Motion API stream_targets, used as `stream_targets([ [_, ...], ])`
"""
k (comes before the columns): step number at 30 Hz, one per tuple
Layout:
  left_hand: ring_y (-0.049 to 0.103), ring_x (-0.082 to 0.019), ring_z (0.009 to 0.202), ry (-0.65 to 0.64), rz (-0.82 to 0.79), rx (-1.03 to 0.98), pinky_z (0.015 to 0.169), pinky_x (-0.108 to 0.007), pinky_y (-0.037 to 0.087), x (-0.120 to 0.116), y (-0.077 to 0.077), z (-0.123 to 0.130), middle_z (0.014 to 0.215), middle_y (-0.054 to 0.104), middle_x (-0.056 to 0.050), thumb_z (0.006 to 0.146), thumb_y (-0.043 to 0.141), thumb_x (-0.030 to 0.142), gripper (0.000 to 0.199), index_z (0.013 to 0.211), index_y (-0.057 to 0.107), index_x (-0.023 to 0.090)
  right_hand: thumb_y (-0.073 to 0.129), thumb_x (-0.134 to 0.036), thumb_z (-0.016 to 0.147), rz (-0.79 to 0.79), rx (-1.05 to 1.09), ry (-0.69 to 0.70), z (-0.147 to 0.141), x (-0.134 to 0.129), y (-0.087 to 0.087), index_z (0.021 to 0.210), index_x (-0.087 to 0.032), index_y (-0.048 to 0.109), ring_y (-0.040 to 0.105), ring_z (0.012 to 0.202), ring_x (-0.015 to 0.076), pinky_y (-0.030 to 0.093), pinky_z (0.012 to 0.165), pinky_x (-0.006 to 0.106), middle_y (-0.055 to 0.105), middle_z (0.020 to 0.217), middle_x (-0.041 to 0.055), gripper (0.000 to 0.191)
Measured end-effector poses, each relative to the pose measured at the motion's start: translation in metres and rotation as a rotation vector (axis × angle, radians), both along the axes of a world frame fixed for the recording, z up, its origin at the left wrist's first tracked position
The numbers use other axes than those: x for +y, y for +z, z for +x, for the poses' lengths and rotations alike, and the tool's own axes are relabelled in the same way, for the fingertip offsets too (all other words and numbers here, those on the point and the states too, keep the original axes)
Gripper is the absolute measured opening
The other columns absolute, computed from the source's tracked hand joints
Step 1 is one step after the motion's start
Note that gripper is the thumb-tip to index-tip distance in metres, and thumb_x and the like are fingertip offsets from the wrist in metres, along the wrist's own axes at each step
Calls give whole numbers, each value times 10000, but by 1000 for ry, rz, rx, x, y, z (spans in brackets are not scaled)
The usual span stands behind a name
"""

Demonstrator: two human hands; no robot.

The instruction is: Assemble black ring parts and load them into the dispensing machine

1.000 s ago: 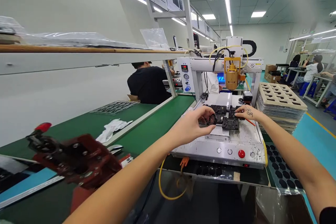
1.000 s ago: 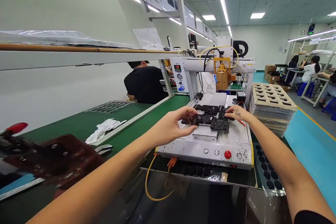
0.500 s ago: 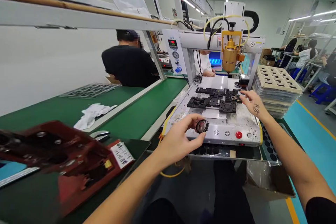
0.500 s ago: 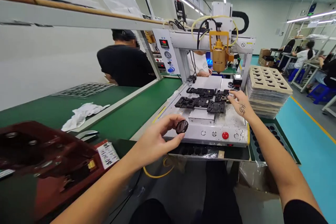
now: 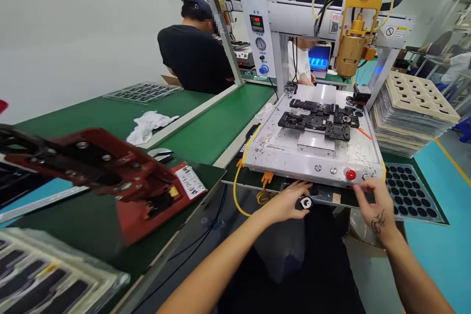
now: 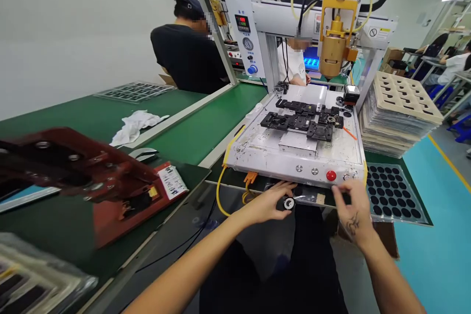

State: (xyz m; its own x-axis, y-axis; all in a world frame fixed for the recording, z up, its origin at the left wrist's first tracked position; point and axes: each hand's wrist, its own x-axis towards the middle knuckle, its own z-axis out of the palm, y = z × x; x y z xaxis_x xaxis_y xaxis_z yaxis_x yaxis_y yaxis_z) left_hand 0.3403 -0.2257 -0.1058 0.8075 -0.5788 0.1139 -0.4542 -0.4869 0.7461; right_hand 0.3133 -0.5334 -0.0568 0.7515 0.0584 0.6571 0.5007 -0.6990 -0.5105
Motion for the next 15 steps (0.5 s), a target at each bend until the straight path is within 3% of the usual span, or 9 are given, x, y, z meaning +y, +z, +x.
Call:
stream_targets([
  [3,413,-296,1611,-29,-3,2,1379,-523,215,1,-9,-9,1641,569,-118,796,826,206,360,1123,678,241,563,-254,1093,-54,160,288,-12,33,-21,1012,-266,660,673,828,245,562,747,384,707,917,61,127],
  [5,387,-281,1626,-43,-4,-7,1382,-527,208,2,-10,-17,1664,541,-121,822,816,224,361,1153,671,237,538,-245,1105,-100,203,386,-10,50,-39,1041,-265,681,700,870,252,589,802,396,733,948,69,158],
  [10,408,-263,1615,-34,-8,2,1382,-532,217,2,-8,-25,1664,542,-117,854,788,229,360,1193,667,243,538,-250,1103,-196,214,355,10,71,-73,1216,-236,722,691,1001,308,597,878,461,724,1060,122,216],
  [15,423,-266,1606,4,-6,31,1380,-524,238,-1,-9,-22,1640,572,-104,837,794,209,344,1154,665,247,527,-269,1110,-314,195,332,13,71,-81,1323,-221,729,652,995,332,586,852,477,703,1069,149,297],
])
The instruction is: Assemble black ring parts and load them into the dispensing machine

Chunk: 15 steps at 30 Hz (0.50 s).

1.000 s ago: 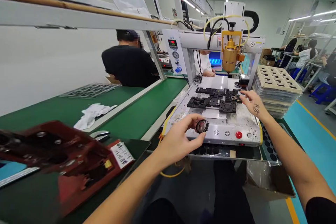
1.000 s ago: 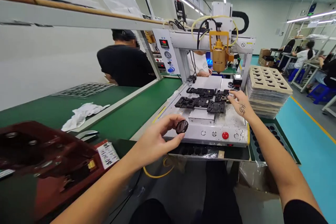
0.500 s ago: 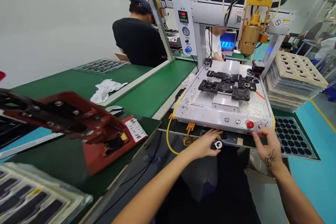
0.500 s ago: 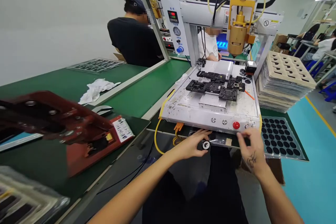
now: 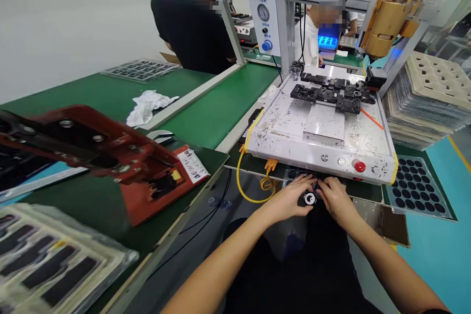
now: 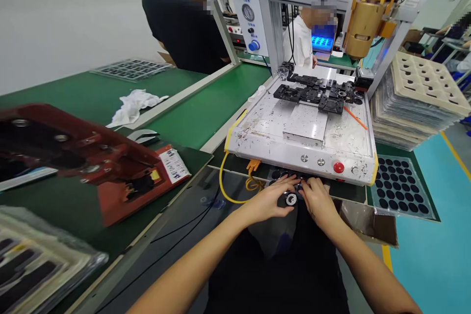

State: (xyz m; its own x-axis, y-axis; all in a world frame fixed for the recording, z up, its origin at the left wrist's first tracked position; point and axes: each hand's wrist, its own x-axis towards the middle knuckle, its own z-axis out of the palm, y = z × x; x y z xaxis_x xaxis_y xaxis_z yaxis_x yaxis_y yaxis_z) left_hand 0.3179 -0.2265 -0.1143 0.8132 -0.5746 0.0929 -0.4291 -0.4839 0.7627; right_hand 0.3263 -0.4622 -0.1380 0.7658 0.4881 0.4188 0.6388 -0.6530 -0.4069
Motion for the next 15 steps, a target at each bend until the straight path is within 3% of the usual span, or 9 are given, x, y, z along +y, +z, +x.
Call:
stream_targets([
  [4,439,-284,1597,-6,39,10,1372,-499,276,-2,3,3,1634,577,-117,815,820,178,350,1121,661,241,508,-243,1116,-6,-43,12,-3,0,-10,1276,-225,764,662,985,320,575,861,470,741,1071,152,303],
  [10,424,-294,1605,-61,68,23,1367,-481,286,2,11,6,1652,552,-141,807,820,137,368,1127,660,225,525,-206,1088,99,-69,58,-23,-7,-33,1101,-243,820,715,837,285,578,751,451,804,975,129,298],
  [13,449,-295,1591,-44,31,18,1359,-476,300,1,9,5,1632,578,-129,796,827,144,372,1116,659,231,576,-215,1067,185,-32,45,-40,-18,-29,1063,-265,816,740,857,282,592,771,447,811,941,106,246],
  [15,484,-303,1567,15,-13,-4,1349,-482,315,-4,4,6,1594,617,-128,786,832,151,370,1104,659,231,607,-218,1057,250,13,-6,-49,-25,-20,1063,-266,799,753,961,291,597,863,465,812,1017,113,197],
])
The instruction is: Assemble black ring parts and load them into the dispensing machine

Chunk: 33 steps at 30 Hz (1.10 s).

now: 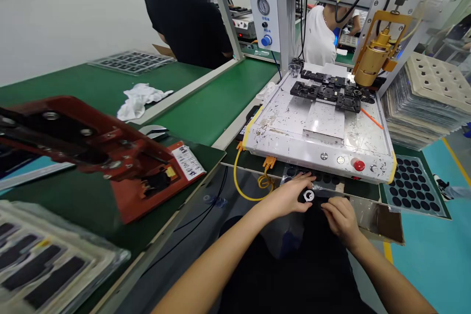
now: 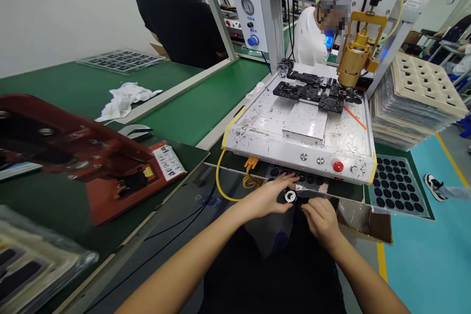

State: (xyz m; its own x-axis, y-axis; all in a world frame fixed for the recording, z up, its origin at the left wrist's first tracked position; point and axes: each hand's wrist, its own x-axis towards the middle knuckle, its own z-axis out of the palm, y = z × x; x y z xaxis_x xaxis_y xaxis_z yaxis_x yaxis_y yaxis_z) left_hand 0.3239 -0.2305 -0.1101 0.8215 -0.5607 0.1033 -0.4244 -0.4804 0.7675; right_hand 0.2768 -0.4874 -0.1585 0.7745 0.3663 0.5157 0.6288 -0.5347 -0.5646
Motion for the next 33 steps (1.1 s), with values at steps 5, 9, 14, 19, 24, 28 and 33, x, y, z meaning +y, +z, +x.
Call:
stream_targets([
  [5,588,-327,1458,160,-79,-66,1327,-533,324,-23,-11,7,1474,682,-151,827,787,136,306,1079,635,221,606,-312,1075,171,212,-170,-1,-13,28,1057,-243,709,751,1095,299,589,965,470,782,1148,132,126],
  [9,626,-345,1370,229,-140,-108,1201,-529,469,-32,-8,6,1341,717,-143,832,771,112,288,1061,627,211,595,-444,1082,270,391,-218,6,-18,49,1128,-214,681,722,704,213,582,652,325,729,818,43,249],
  [14,698,-289,1187,304,-233,-67,1078,-466,549,-29,11,-25,1233,736,-100,884,777,176,354,1208,639,216,663,-528,1033,393,637,-160,5,-13,83,1254,-200,753,580,576,160,478,545,290,639,699,-2,406],
  [19,767,-211,989,363,-791,517,926,-352,620,-29,31,-60,1069,758,-40,800,903,219,470,1185,633,205,862,-527,873,641,816,-93,6,2,105,1036,-215,758,567,547,132,482,542,282,636,686,-25,367],
  [24,824,-256,1009,406,-1056,837,954,-368,639,-30,46,-76,1083,812,-75,705,1009,194,601,1177,637,170,907,-523,837,734,946,-17,9,12,104,882,-215,671,579,483,118,491,530,262,636,572,-53,391],
  [28,815,-285,1081,444,-1103,890,982,-396,649,-27,58,-83,1165,828,-137,773,992,318,592,1254,700,134,863,-533,893,708,956,13,8,12,102,892,-211,682,621,502,130,534,564,273,673,583,-37,369],
  [33,826,-299,1055,471,-1131,894,1046,-460,637,-22,66,-91,1179,835,-135,838,944,415,541,1262,750,139,871,-514,895,752,1069,64,3,8,108,864,-211,675,640,523,135,558,571,272,682,604,-25,362],
])
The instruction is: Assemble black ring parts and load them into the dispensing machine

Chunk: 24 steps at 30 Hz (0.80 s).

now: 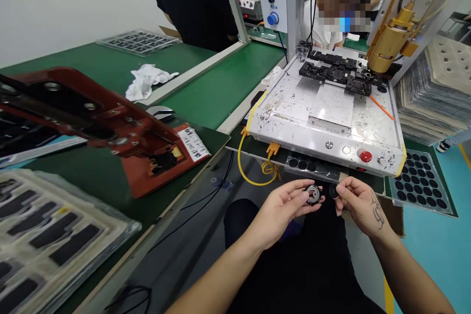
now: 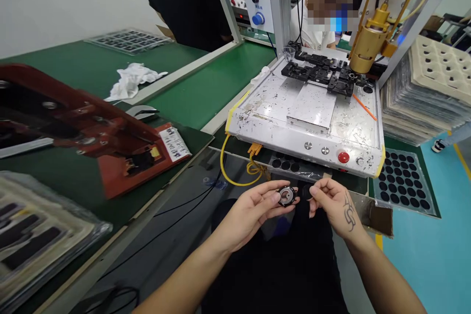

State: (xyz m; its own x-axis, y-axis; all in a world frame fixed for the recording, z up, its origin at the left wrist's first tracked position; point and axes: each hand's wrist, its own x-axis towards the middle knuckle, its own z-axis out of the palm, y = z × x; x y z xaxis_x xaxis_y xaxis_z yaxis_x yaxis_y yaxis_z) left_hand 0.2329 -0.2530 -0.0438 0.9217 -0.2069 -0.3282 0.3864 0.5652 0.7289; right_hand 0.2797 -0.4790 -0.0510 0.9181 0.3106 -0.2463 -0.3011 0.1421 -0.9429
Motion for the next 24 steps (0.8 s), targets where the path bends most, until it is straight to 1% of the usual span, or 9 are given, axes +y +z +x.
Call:
stream_targets([
  [4,826,-305,1059,6,21,-36,1073,-492,626,2,2,-5,1194,834,-137,871,916,420,515,1285,760,154,890,-499,880,52,67,28,-4,-2,9,837,-206,677,644,541,135,566,562,273,685,649,-15,365],
  [8,812,-318,1108,-1,5,-58,1066,-500,632,1,3,-8,1189,837,-150,902,890,403,486,1300,760,156,861,-490,914,70,90,53,-9,-2,16,866,-217,669,635,572,141,549,564,275,668,674,-21,337],
  [11,812,-317,1101,-2,-25,-51,1053,-499,641,-1,5,-8,1199,832,-154,907,885,389,461,1284,773,149,817,-507,950,34,77,104,-12,-2,15,870,-221,648,572,553,126,468,538,261,635,681,-29,341],
  [14,813,-310,1088,13,-35,-43,1056,-495,643,-2,4,-9,1222,823,-150,911,880,384,451,1282,784,147,749,-506,1006,-48,25,150,-12,-1,13,880,-228,639,462,546,109,355,538,257,539,642,-56,324],
  [15,812,-307,1088,17,-33,-44,1059,-491,643,-2,4,-10,1224,821,-145,915,876,386,449,1287,786,151,732,-497,1019,-82,-14,157,-11,0,13,877,-230,639,448,570,113,345,555,264,528,664,-53,316],
  [16,811,-304,1090,18,-29,-46,1062,-488,641,-2,3,-10,1220,821,-139,920,871,391,446,1291,787,157,722,-488,1026,-120,-71,158,-10,1,13,870,-231,642,464,617,124,361,588,273,543,714,-39,311],
  [19,800,-298,1102,24,-12,-63,1066,-491,639,-3,2,-12,1198,822,-119,927,861,403,443,1300,788,175,700,-464,1032,-251,-274,159,-8,6,19,857,-231,658,575,868,185,445,765,311,636,989,30,295],
  [21,787,-301,1122,36,5,-77,1068,-497,638,-3,2,-13,1186,818,-108,923,863,407,446,1302,789,181,688,-456,1032,-318,-353,168,-8,11,24,864,-235,661,599,996,223,462,855,337,652,1135,59,279],
  [24,767,-317,1165,47,33,-83,1081,-505,630,-5,4,-15,1202,810,-106,915,866,417,460,1303,787,182,675,-446,1033,-351,-386,174,-11,19,27,871,-245,644,615,1029,246,479,914,370,659,1160,71,260],
])
